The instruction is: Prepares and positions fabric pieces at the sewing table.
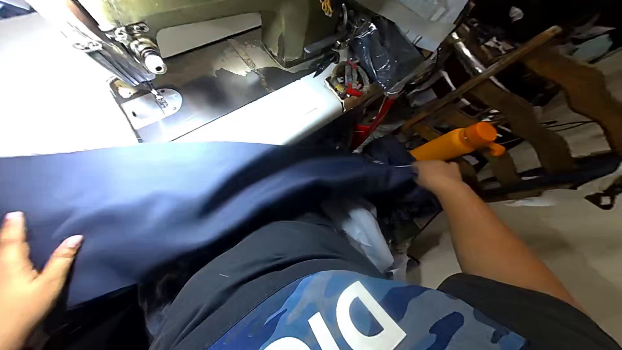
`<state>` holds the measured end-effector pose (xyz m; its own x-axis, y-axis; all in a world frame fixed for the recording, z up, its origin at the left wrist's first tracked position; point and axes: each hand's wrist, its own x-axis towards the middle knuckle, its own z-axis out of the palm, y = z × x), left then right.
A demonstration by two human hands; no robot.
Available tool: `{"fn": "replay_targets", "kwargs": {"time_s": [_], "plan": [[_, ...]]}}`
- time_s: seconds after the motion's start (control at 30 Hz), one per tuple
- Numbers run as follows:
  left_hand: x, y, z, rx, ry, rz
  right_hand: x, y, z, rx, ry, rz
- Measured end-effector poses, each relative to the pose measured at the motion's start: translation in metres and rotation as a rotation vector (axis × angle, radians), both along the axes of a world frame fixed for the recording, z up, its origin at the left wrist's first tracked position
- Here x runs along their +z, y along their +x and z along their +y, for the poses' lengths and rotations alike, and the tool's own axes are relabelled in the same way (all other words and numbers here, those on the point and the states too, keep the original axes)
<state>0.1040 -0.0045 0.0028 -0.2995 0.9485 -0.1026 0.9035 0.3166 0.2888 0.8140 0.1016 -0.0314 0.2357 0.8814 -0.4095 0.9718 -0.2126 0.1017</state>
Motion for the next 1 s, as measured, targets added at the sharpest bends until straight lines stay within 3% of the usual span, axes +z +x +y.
{"fn": "replay_targets", "kwargs": {"time_s": [0.03,0.1,0.17,0.2,0.3,0.37,0.47,0.57,0.63,0.7,0.77,0.8,0.87,0.93,1.0], "plan": [[-0.007,0.015,0.008,-0.032,0.02,0.0,0.006,0.008,-0.008,-0.14,-0.045,-0.069],[-0.019,0.047,0.021,-0.112,0.19,-0.015,0.011,-0.015,-0.013,-0.139,0.037,0.016],[-0.028,0.078,0.027,-0.288,0.364,-0.115,0.004,-0.085,-0.012,0.115,0.204,0.286],[-0.025,0.098,0.026,-0.404,0.417,-0.272,0.004,-0.133,-0.011,0.267,0.233,0.46],[-0.001,0.145,0.018,-0.756,0.228,-0.894,0.01,-0.263,-0.019,0.661,0.117,0.908],[0.005,0.144,0.018,-0.838,0.107,-1.075,0.01,-0.303,-0.02,0.914,0.036,1.097],[0.002,0.103,0.012,-0.729,0.04,-1.176,0.023,-0.289,-0.003,0.919,-0.047,1.292],[-0.02,0.057,-0.016,-0.529,-0.096,-1.237,0.046,-0.199,0.027,0.528,-0.04,1.267],[-0.044,0.034,-0.041,-0.384,-0.193,-1.157,0.064,-0.115,0.04,0.145,0.004,0.989],[-0.072,0.021,-0.059,-0.207,-0.273,-1.05,0.062,-0.035,0.045,-0.181,0.04,0.501],[-0.091,0.022,-0.063,-0.049,-0.285,-0.954,0.038,0.021,0.042,-0.318,0.019,0.111],[-0.093,0.027,-0.059,-0.005,-0.269,-0.927,0.027,0.026,0.039,-0.327,0.039,0.069],[-0.085,0.042,-0.044,0.001,-0.258,-0.924,-0.006,-0.006,0.034,-0.179,0.201,0.283],[-0.071,0.059,-0.021,-0.129,-0.287,-0.917,-0.04,-0.086,0.035,0.066,0.237,0.539],[-0.061,0.079,0.003,-0.314,-0.328,-0.863,-0.064,-0.177,0.035,0.256,0.144,0.632]]}}
